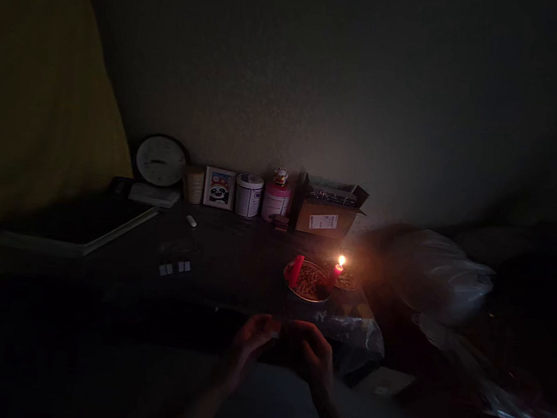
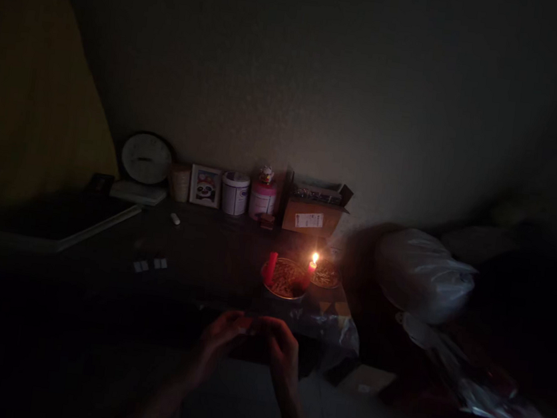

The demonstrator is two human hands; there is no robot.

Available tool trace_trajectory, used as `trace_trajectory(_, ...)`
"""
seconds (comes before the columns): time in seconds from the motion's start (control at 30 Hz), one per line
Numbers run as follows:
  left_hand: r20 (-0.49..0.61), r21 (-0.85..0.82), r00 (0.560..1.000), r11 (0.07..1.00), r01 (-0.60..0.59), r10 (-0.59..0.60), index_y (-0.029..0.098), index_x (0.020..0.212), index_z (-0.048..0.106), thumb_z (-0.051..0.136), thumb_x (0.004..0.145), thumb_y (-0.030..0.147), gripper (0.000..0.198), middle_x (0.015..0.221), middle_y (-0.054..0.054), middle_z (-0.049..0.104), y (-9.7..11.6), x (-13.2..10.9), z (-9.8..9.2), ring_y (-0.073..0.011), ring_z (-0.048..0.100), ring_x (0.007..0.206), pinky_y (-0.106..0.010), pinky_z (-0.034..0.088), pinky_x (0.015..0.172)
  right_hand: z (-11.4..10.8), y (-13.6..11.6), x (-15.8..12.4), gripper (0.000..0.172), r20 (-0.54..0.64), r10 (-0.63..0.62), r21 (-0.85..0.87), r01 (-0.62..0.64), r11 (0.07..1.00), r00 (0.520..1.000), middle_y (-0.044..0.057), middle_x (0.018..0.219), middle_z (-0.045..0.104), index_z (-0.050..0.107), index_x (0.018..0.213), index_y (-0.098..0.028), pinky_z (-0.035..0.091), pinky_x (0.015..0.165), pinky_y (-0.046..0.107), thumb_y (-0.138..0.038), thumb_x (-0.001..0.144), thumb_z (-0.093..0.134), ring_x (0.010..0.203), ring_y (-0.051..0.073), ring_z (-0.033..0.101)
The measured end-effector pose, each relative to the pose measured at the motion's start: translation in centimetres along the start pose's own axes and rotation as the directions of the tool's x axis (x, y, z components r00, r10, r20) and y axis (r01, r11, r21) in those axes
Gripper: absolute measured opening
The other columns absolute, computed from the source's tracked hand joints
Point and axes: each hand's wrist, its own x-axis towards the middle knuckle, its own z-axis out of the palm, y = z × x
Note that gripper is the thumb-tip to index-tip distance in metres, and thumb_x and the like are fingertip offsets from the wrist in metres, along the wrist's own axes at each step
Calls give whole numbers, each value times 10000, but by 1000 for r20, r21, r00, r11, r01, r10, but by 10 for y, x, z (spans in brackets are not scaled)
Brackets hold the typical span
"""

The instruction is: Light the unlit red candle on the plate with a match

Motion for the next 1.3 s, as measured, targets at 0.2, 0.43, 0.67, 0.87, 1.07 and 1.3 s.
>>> trace_trajectory(0.2, -20, 9, 1000, 1000, -4, 4, 172, 941, 625, 747, 664, 280, 321, 993, -76, 663, -2, 1, -1, -200, 610, 945, -322, 454, 850, 2, -2, -2, 296, -22, 20, 58, -19, 998, 1000, 55, 864, 707, 682, 899, -197, 529, 747, 296, -431, 717, 681, 825, 223, 650)
trace_trajectory(0.43, 1, 0, 1000, 1000, 4, -4, 171, 932, 613, 742, 665, 282, 316, 928, -62, 682, -2, 1, 2, -191, 631, 879, -310, 464, 804, 4, -3, -5, 259, 44, 48, 14, -49, 999, 998, 40, 810, 694, 688, 848, -196, 518, 708, 255, -437, 778, 622, 778, 196, 640)
trace_trajectory(0.67, -10, 94, 1000, 995, 21, -20, 166, 857, 650, 708, 689, 304, 225, 856, -50, 708, 4, -5, 8, -196, 636, 849, -288, 455, 770, 3, 16, -1, 238, -12, -68, -25, 68, 997, 998, 33, 805, 673, 690, 787, -196, 513, 711, 243, -427, 762, 636, 771, 190, 631)
trace_trajectory(0.87, 40, 22, 998, 999, 45, -46, 155, 878, 685, 713, 691, 259, 216, 877, -68, 733, -6, 0, 3, -204, 648, 870, -295, 453, 812, -2, 27, 7, 308, -123, 49, 89, -39, 995, 991, 53, 851, 708, 696, 888, -186, 518, 734, 281, -425, 692, 699, 805, 215, 648)
trace_trajectory(1.07, 79, -152, 995, 985, 78, -67, 173, 815, 695, 757, 652, 245, 189, 890, -64, 744, -7, -2, 5, -197, 653, 903, -301, 442, 859, -9, 39, 13, 407, -198, 151, 232, -104, 967, 968, 60, 819, 712, 697, 904, -163, 524, 669, 290, -454, 624, 747, 763, 217, 651)
trace_trajectory(1.3, 25, -89, 999, 995, 37, -34, 169, 823, 674, 723, 693, 321, 206, 883, -75, 740, 16, -32, 25, -201, 653, 886, -305, 457, 828, -8, 2, -1, 315, -268, 3, 75, 17, 997, 963, 50, 745, 703, 692, 759, -164, 529, 667, 273, -467, 673, 693, 728, 209, 645)
